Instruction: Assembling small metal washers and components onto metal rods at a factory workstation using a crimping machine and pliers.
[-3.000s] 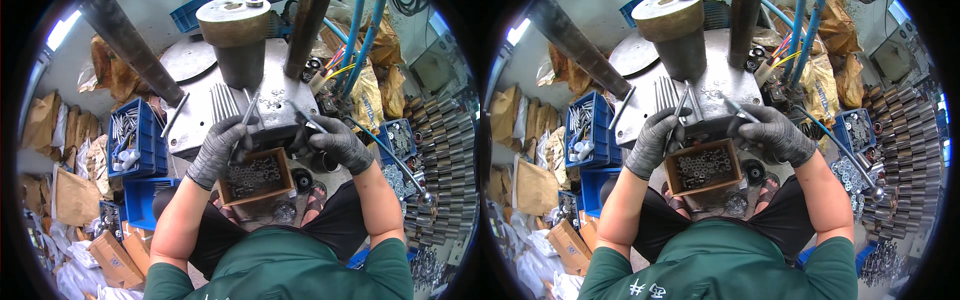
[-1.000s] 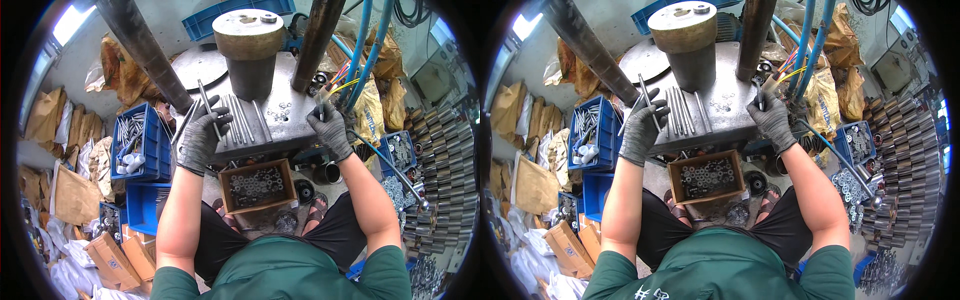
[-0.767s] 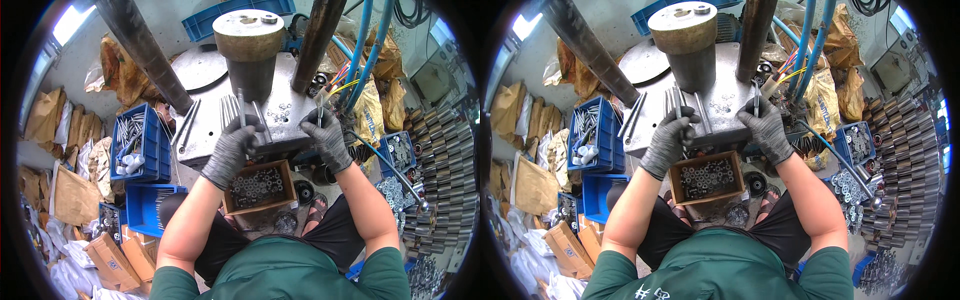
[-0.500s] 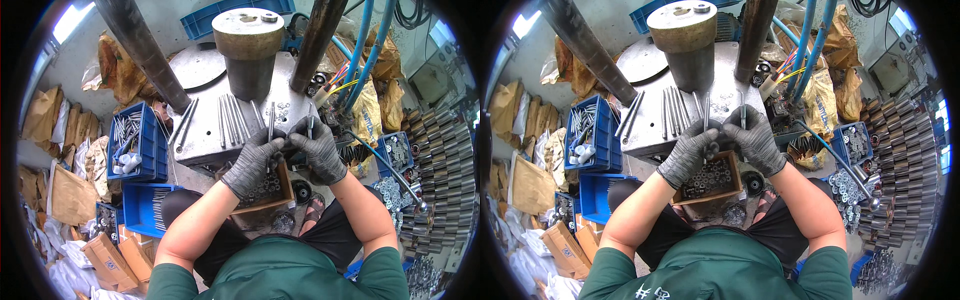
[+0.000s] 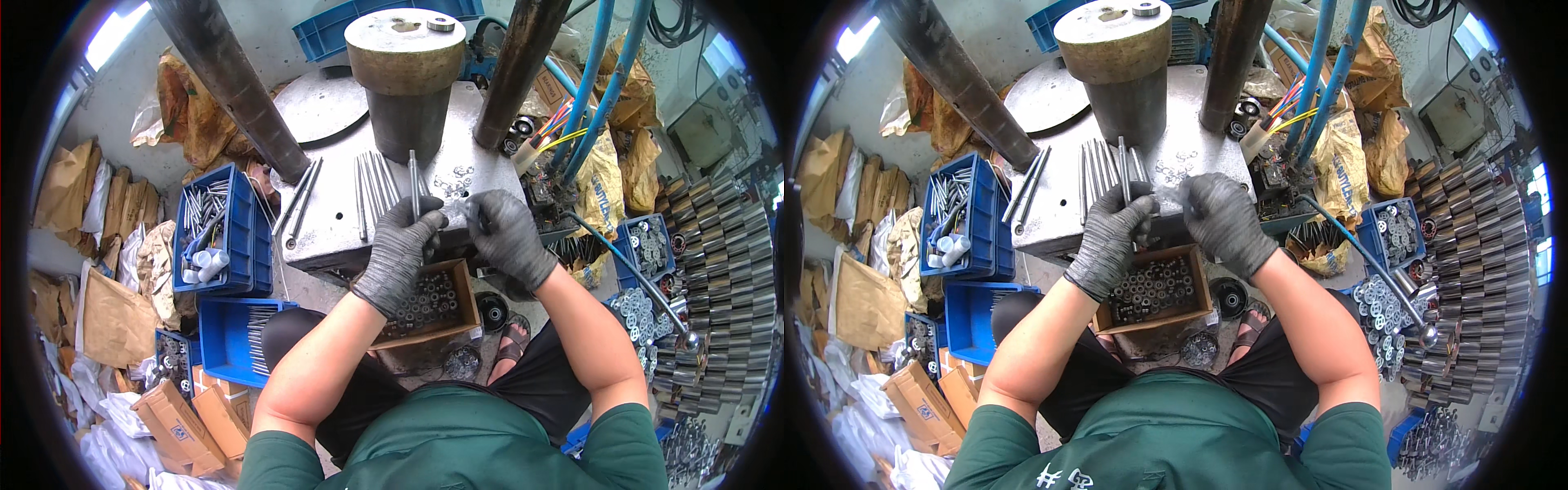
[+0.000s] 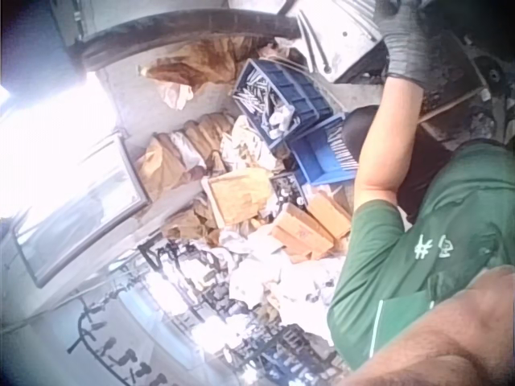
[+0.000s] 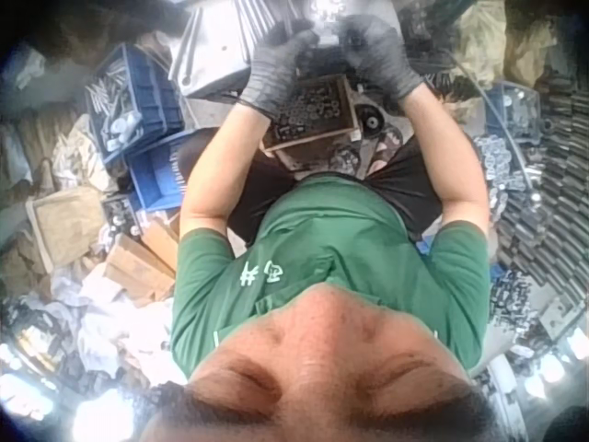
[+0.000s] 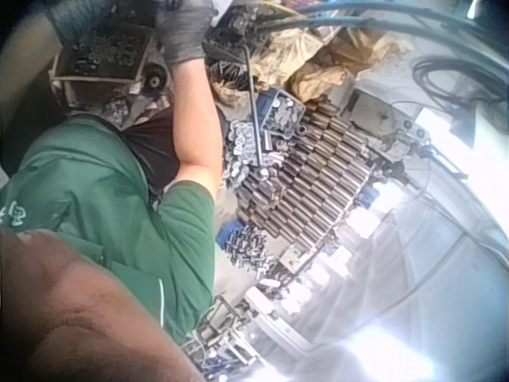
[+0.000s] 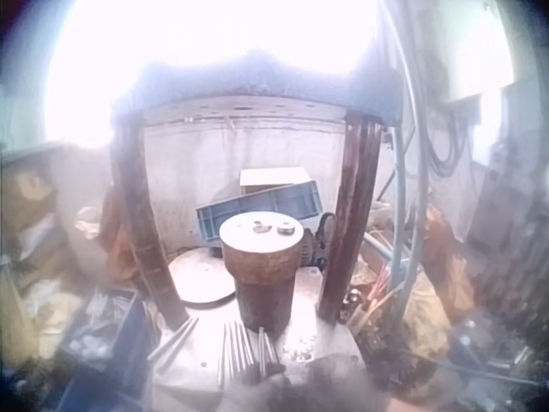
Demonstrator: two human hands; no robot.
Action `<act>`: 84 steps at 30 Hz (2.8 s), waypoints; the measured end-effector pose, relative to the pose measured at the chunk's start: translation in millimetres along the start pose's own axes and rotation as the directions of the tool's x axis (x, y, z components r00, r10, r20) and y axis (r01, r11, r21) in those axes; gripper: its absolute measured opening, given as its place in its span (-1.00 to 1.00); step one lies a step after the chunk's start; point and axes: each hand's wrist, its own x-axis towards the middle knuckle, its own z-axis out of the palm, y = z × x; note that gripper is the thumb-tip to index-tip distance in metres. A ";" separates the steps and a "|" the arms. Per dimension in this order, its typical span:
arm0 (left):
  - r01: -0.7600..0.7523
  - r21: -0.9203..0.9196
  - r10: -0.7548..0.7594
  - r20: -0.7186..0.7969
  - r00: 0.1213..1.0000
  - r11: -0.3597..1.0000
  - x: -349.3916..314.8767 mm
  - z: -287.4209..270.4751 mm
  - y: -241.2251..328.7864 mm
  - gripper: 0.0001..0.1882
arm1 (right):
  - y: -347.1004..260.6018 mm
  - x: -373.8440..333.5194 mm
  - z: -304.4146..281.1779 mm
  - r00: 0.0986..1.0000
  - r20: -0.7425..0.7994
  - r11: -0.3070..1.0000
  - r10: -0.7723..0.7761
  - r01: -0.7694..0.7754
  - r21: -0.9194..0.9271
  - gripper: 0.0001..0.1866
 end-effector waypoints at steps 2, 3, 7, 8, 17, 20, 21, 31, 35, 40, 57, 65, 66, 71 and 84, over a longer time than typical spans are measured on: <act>0.007 0.007 -0.007 -0.003 1.000 1.000 0.7 -6.5 1.6 -0.84 | 17.6 3.8 5.5 0.995 0.049 0.997 0.082 -0.083 0.003 -0.84; 0.006 0.008 -0.006 -0.003 1.000 1.000 1.2 -9.7 0.0 -0.84 | 24.0 4.9 7.0 0.982 0.096 0.987 0.162 -0.163 0.001 -0.85; 0.039 -0.064 -0.038 0.023 0.999 0.997 0.0 -14.0 -0.9 -0.89 | 47.1 4.6 14.8 0.925 0.040 0.910 0.379 -0.380 0.164 -0.82; 0.065 -0.077 -0.063 0.027 0.998 0.995 -0.6 -14.3 -0.4 -0.89 | 51.7 4.9 13.3 0.876 0.110 0.835 0.469 -0.481 0.269 -0.76; 0.142 -0.231 -0.140 0.027 0.990 0.963 -5.8 -13.8 12.5 -0.87 | 21.6 -6.4 -30.6 0.766 0.364 0.501 0.529 -0.629 0.595 -0.20; 0.167 -0.300 -0.165 0.030 0.986 0.939 -1.1 -19.4 8.9 -0.91 | -9.6 -8.5 -40.0 0.961 0.175 0.882 0.215 -0.268 0.387 -0.36; 0.165 -0.301 -0.165 0.026 0.986 0.939 -1.1 -19.9 9.6 -0.91 | -15.8 -5.0 -42.8 0.961 0.177 0.882 0.213 -0.267 0.389 -0.36; 0.144 -0.294 -0.149 0.005 0.989 0.945 -5.2 -17.6 7.7 -0.96 | -35.5 1.6 -49.0 0.974 0.084 0.972 -0.210 0.218 -0.088 -0.49; 0.150 -0.314 -0.153 0.012 0.988 0.938 -5.6 -19.4 6.9 -0.94 | -33.6 1.2 -46.7 0.969 0.079 0.963 -0.235 0.243 -0.116 -0.48; 0.125 -0.226 -0.125 0.013 0.992 0.966 -7.7 -19.9 8.0 -0.91 | -33.6 2.2 -48.3 0.961 0.102 0.950 -0.257 0.271 -0.153 -0.48; -0.316 0.531 0.313 0.099 0.945 0.786 -11.5 -27.4 4.1 -0.73 | -10.8 -9.0 -64.2 0.909 0.171 0.851 0.380 -0.416 0.321 -0.54; -0.417 0.633 0.376 0.207 0.903 0.653 -17.5 -20.7 18.3 -0.77 | -6.8 -7.8 -81.4 0.909 0.294 0.885 0.297 -0.378 0.273 -0.57; -0.416 0.633 0.374 0.207 0.904 0.653 -17.9 -21.6 20.6 -0.77 | -3.9 -8.4 -83.4 0.910 0.310 0.884 0.277 -0.368 0.289 -0.58; -0.293 0.380 0.247 0.167 0.955 0.877 -26.7 -19.5 28.0 -0.77 | 0.1 -9.2 -93.1 0.891 0.361 0.868 0.276 -0.392 0.305 -0.61; -0.209 0.280 0.146 0.231 0.962 0.937 -18.9 -22.3 4.8 -0.70 | -34.7 -6.5 -73.3 0.777 0.616 0.730 0.126 -0.493 0.473 -0.58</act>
